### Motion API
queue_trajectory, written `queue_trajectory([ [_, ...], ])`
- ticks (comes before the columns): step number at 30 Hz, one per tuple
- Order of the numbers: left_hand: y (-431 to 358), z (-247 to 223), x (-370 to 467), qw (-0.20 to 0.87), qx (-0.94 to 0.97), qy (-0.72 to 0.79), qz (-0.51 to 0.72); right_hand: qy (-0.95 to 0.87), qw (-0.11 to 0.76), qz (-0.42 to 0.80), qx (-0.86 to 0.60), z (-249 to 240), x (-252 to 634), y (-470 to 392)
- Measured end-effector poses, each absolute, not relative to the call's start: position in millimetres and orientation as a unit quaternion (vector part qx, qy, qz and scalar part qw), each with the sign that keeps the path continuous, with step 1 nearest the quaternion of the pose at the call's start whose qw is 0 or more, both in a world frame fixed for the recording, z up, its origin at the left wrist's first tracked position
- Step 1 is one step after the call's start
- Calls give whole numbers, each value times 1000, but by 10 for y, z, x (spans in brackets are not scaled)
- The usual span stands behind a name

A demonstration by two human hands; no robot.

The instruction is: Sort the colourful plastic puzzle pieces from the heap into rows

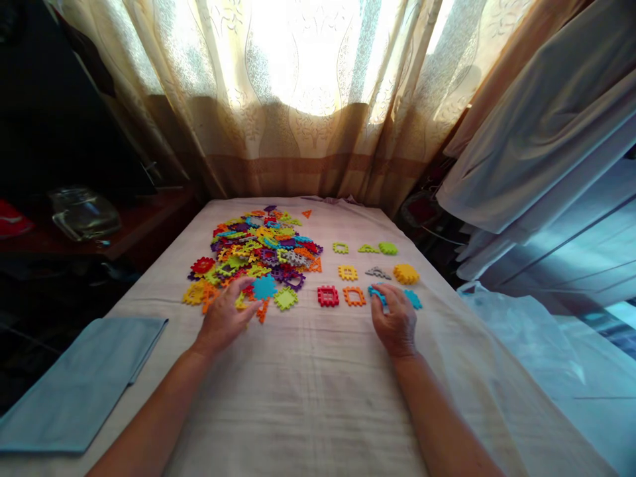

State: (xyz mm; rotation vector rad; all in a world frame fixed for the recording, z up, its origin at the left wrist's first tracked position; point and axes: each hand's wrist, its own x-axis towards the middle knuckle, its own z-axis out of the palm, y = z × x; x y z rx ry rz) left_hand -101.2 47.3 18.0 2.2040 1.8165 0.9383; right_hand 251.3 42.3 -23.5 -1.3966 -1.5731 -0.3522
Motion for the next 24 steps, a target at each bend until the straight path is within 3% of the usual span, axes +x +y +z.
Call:
queue_trajectory([
  [6,307,-95,-535,103,810,465,343,-785,399,-61,-470,-184,2039,231],
  [13,240,-180,-397,129,846,403,324,-849,324,-16,-416,-205,1966,197],
  [24,245,-262,-403,87,843,407,339,-782,391,-8,-485,-198,2015,221],
])
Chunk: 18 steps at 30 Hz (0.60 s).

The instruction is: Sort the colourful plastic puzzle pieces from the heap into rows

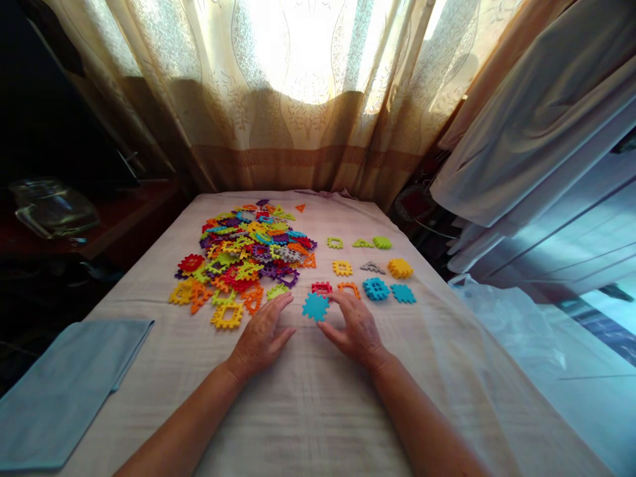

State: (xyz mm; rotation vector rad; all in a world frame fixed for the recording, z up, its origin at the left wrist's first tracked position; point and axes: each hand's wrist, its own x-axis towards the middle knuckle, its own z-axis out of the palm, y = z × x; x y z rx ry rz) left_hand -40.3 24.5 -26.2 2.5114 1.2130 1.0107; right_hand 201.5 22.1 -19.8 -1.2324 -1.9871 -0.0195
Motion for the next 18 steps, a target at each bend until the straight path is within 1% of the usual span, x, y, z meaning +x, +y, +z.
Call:
queue_trajectory([
  [3,252,-285,-448,74,830,432,345,-682,435,-55,-585,-184,2322,329],
  [6,267,-318,-484,66,816,456,350,-539,436,-90,-715,-194,2745,410],
  [8,277,-336,-492,64,814,461,348,-454,402,-93,-790,-210,2982,418],
  [11,284,-347,-487,65,813,465,345,-371,325,-74,-867,-230,3158,387],
  [14,282,-341,-481,72,810,469,345,-342,268,-51,-899,-241,3166,367],
  [18,281,-338,-483,72,808,471,347,-335,218,-14,-917,-258,3139,381],
])
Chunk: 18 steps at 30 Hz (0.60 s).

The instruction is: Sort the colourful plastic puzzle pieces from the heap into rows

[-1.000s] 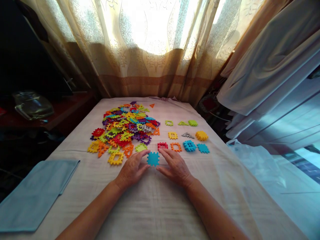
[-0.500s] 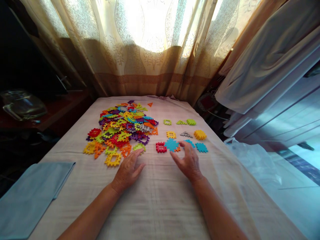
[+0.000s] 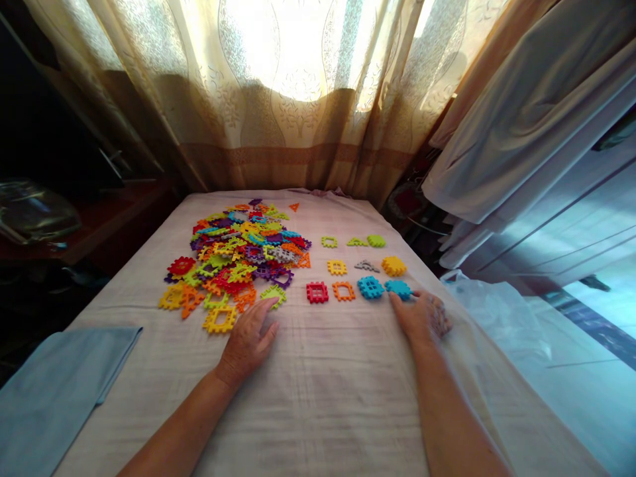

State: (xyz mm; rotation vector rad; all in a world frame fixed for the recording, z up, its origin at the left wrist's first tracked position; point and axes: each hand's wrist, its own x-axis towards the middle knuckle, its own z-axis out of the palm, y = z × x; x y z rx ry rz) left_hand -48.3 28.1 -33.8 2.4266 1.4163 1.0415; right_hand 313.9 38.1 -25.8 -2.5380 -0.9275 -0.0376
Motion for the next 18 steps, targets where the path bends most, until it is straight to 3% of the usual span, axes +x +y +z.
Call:
queue_trajectory([
  [18,274,-327,-480,64,813,465,344,-391,175,-18,-904,-161,3070,353],
])
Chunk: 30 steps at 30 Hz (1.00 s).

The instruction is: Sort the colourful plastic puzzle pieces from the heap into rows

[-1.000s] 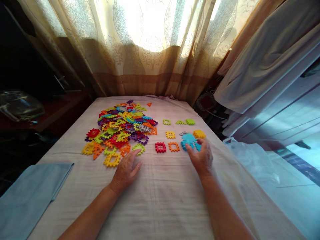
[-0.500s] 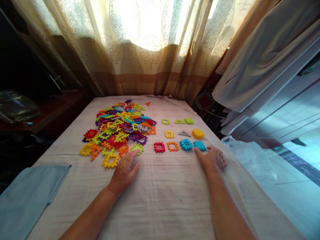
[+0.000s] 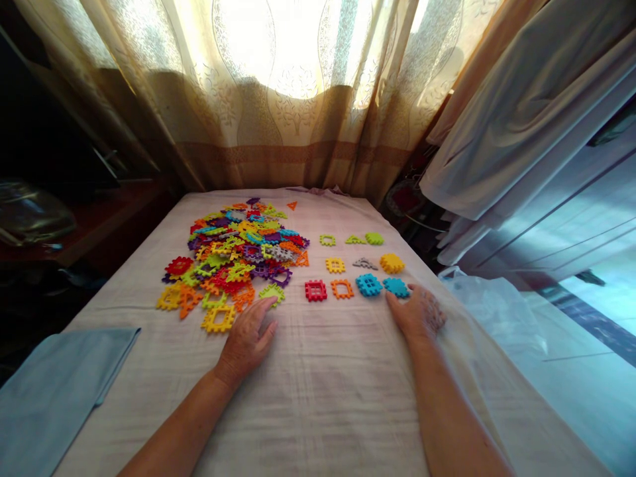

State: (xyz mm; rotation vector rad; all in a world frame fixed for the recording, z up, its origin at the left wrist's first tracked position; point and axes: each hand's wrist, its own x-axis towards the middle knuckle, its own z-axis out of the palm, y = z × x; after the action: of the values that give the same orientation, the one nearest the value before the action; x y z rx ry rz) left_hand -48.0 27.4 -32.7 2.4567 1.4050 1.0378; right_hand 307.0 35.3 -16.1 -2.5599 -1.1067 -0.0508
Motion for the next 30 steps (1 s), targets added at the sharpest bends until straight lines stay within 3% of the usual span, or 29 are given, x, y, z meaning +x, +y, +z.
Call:
queue_trajectory([
  [17,274,-327,-479,66,811,468,344,-444,117,12,-888,-104,3188,424],
  [20,272,-328,-479,73,808,471,345,-446,145,4,-883,-109,3166,398],
  [25,274,-335,-481,70,810,469,346,-558,287,-53,-777,-152,3058,387],
  [30,279,-349,-485,57,813,462,349,-632,259,-54,-729,-198,2869,447],
])
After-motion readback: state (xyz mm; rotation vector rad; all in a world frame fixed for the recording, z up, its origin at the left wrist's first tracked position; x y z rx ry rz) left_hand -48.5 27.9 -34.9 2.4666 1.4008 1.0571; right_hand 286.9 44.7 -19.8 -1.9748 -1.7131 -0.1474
